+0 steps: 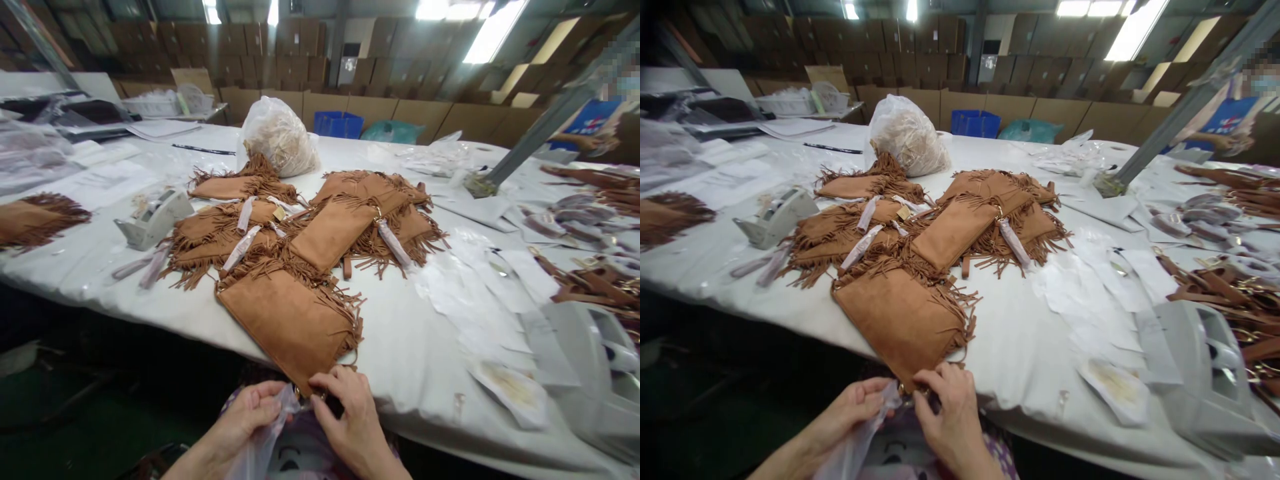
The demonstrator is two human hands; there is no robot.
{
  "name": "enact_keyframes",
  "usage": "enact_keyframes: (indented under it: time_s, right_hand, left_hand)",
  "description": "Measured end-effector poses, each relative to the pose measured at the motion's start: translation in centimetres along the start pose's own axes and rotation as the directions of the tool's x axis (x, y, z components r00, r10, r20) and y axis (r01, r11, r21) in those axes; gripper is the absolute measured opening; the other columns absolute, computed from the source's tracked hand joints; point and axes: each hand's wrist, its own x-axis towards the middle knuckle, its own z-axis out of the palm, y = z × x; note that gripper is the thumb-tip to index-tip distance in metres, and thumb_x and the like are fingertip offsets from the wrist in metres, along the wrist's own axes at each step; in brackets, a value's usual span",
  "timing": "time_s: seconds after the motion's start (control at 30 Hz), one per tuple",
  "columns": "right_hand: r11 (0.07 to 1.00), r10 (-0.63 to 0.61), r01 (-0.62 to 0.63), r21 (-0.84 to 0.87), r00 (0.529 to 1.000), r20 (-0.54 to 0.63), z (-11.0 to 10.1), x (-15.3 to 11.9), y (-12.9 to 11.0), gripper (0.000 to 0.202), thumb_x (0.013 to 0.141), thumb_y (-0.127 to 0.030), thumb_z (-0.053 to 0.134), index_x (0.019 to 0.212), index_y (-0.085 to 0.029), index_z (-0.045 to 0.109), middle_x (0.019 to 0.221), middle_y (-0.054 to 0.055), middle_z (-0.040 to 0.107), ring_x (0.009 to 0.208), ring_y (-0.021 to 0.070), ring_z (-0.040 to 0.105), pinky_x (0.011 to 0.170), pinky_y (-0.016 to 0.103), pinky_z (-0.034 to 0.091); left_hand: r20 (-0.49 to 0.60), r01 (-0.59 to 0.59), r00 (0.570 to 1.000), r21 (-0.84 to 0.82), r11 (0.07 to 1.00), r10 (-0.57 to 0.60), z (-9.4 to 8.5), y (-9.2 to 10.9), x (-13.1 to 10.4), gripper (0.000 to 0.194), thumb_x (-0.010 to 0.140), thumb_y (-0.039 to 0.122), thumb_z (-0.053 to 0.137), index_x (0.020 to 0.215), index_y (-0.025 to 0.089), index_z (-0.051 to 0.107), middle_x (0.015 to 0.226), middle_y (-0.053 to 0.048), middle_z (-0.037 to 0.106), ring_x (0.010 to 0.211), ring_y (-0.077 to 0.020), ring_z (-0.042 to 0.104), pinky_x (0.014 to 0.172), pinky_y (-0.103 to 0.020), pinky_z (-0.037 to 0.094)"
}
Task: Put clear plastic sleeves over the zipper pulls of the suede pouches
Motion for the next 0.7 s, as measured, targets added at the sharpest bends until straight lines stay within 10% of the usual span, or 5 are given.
enact_keyframes:
  time_s: [0.43,0.7]
  right_hand:
    - [0.989,-0.107,0.092,-0.119,0.987,-0.123,2.5,0.0,0.5,0.014,0.076,-0.017,0.064,0.088,-0.024,0.065,0.075,0.000,0.063,0.074,0.0175,0.057,0.068,0.031,0.035]
    - [0.990,-0.141,0.141,0.022,0.990,0.005,1.1,0.1,0.1,0.010,0.086,-0.024,0.057,0.092,-0.025,0.065,0.082,0.001,0.063,0.080,0.0177,0.058,0.075,0.032,0.040]
  left_hand:
    - [-0.096,0.005,0.994,0.485,0.874,0.048,2.3,0.9,1.0,0.047,0.063,0.059,0.071,0.066,0.013,0.058,0.045,0.006,0.045,0.036,-0.0049,0.029,0.038,-0.020,0.018]
    - [-0.213,0.013,0.977,0.048,0.999,-0.002,1.7,0.6,1.5,0.033,0.056,0.036,0.081,0.065,0.012,0.060,0.056,0.001,0.057,0.049,-0.0087,0.047,0.051,-0.021,0.035]
